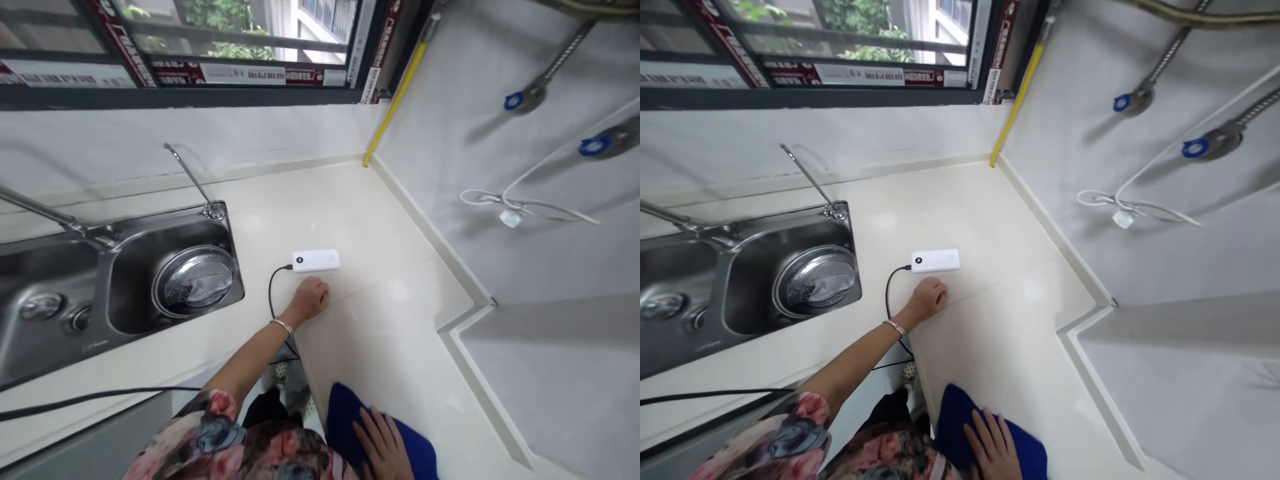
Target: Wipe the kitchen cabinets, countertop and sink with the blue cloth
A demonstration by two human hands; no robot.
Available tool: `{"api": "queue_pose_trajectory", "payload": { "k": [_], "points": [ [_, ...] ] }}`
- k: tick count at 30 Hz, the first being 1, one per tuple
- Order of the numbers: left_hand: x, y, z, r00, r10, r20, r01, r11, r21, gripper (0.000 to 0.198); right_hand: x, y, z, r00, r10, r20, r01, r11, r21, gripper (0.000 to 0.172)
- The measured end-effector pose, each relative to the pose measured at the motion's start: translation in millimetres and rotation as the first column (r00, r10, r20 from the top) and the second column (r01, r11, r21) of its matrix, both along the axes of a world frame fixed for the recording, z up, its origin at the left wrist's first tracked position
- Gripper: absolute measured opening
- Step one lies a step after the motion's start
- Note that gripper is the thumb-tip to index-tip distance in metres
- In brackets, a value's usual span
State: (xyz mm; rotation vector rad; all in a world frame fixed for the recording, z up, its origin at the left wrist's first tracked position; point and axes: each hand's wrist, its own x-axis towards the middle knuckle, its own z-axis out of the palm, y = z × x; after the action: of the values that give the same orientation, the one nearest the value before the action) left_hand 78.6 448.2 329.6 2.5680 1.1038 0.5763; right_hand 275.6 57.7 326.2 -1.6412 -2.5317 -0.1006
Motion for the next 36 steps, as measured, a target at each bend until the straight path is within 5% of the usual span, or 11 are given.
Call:
{"api": "queue_pose_trajectory", "payload": {
  "k": [5, 10, 14, 17, 19, 22, 25, 29, 32, 36],
  "points": [
    [-0.8, -1.0, 0.9, 1.0, -0.009, 0.019, 0.009, 1.0, 0.0, 0.013, 43.1, 84.5, -0.3, 0.939, -0.341, -0.035, 0.341, 0.94, 0.001, 0.076],
    [-1.2, -1.5, 1.2, 1.0, -0.001, 0.015, 0.001, 1.0, -0.001, 0.013, 97.3, 192.3, -3.1, 0.864, -0.501, -0.052, 0.503, 0.862, 0.063, 0.059],
    [-2.1, 2.4, -1.7, 1.0, -0.002, 0.0, 0.002, 1.0, -0.015, 0.013, 116.2, 273.8, 3.2, 0.666, -0.745, -0.05, 0.746, 0.665, 0.025, 0.06],
    [-3.4, 7.0, -2.7, 1.0, -0.02, 0.001, 0.02, 1.0, -0.019, 0.014, 106.4, 309.7, 12.0, 0.503, -0.864, -0.022, 0.862, 0.503, -0.068, 0.061],
    [-3.5, 10.9, -2.2, 1.0, -0.025, 0.01, 0.025, 1.0, -0.011, 0.015, 89.9, 312.8, 17.1, 0.5, -0.866, -0.011, 0.859, 0.498, -0.119, 0.061],
    [-1.6, 17.1, -0.8, 0.999, -0.027, 0.017, 0.027, 1.0, 0.016, 0.02, 51.0, 286.2, 20.3, 0.622, -0.782, -0.032, 0.77, 0.619, -0.158, 0.061],
    [0.9, 20.4, 0.7, 1.0, -0.019, 0.004, 0.019, 0.999, 0.049, 0.024, 4.5, 231.2, 19.4, 0.751, -0.654, -0.092, 0.636, 0.754, -0.166, 0.062],
    [2.3, 21.0, 3.0, 0.999, -0.002, -0.034, 0.005, 0.995, 0.096, 0.027, -32.8, 137.9, 17.5, 0.807, -0.569, -0.158, 0.549, 0.822, -0.154, 0.063],
    [2.8, 21.7, 4.3, 0.998, 0.004, -0.067, 0.005, 0.991, 0.135, 0.029, -30.1, 59.9, 13.3, 0.734, -0.663, -0.147, 0.646, 0.749, -0.146, 0.064],
    [3.7, 23.1, 4.4, 0.996, -0.014, -0.092, 0.031, 0.983, 0.182, 0.034, -6.5, -67.0, -2.1, 0.433, -0.899, -0.074, 0.898, 0.436, -0.048, 0.064]
  ]
}}
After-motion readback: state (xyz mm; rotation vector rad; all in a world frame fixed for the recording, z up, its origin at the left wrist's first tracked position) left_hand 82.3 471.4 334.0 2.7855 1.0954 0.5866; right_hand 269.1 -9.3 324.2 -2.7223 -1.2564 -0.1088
